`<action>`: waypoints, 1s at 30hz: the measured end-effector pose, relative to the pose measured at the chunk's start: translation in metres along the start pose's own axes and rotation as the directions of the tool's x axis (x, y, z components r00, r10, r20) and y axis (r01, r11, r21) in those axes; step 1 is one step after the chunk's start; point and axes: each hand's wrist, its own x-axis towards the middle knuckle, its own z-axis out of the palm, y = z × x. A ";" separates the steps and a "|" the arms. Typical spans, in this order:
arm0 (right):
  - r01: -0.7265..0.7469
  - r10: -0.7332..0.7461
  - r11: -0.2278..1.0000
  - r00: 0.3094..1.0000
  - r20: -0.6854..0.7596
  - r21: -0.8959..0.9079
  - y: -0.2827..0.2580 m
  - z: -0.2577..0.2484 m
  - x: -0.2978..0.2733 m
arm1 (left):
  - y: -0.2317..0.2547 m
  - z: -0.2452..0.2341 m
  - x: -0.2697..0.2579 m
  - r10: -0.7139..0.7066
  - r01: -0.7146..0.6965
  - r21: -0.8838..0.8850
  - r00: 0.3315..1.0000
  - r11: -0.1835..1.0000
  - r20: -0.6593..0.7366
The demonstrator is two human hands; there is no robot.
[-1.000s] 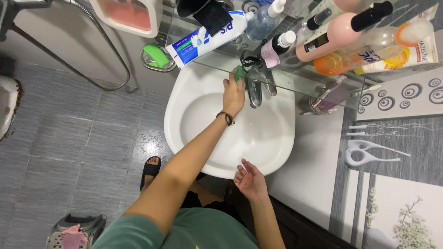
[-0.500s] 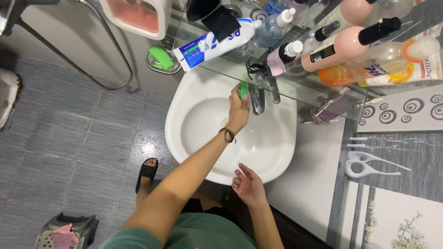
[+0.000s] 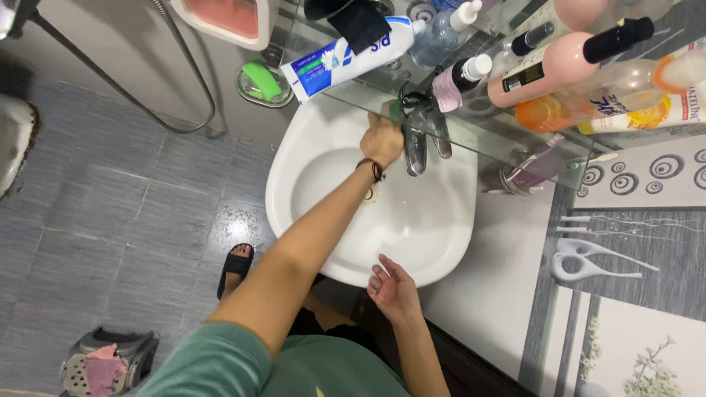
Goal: The person scrubs a white bathroom sink using a green sponge. They wipe the basin, the faucet, and the surrounding countertop area. The person rinses the sponge under running water and continues scrubbing the sink surfaces.
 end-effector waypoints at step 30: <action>0.007 -0.008 1.000 0.999 0.044 0.028 0.002 0.033 0.003 | 0.006 -0.024 -0.026 -0.118 0.137 -0.108 0.980 0.985 0.162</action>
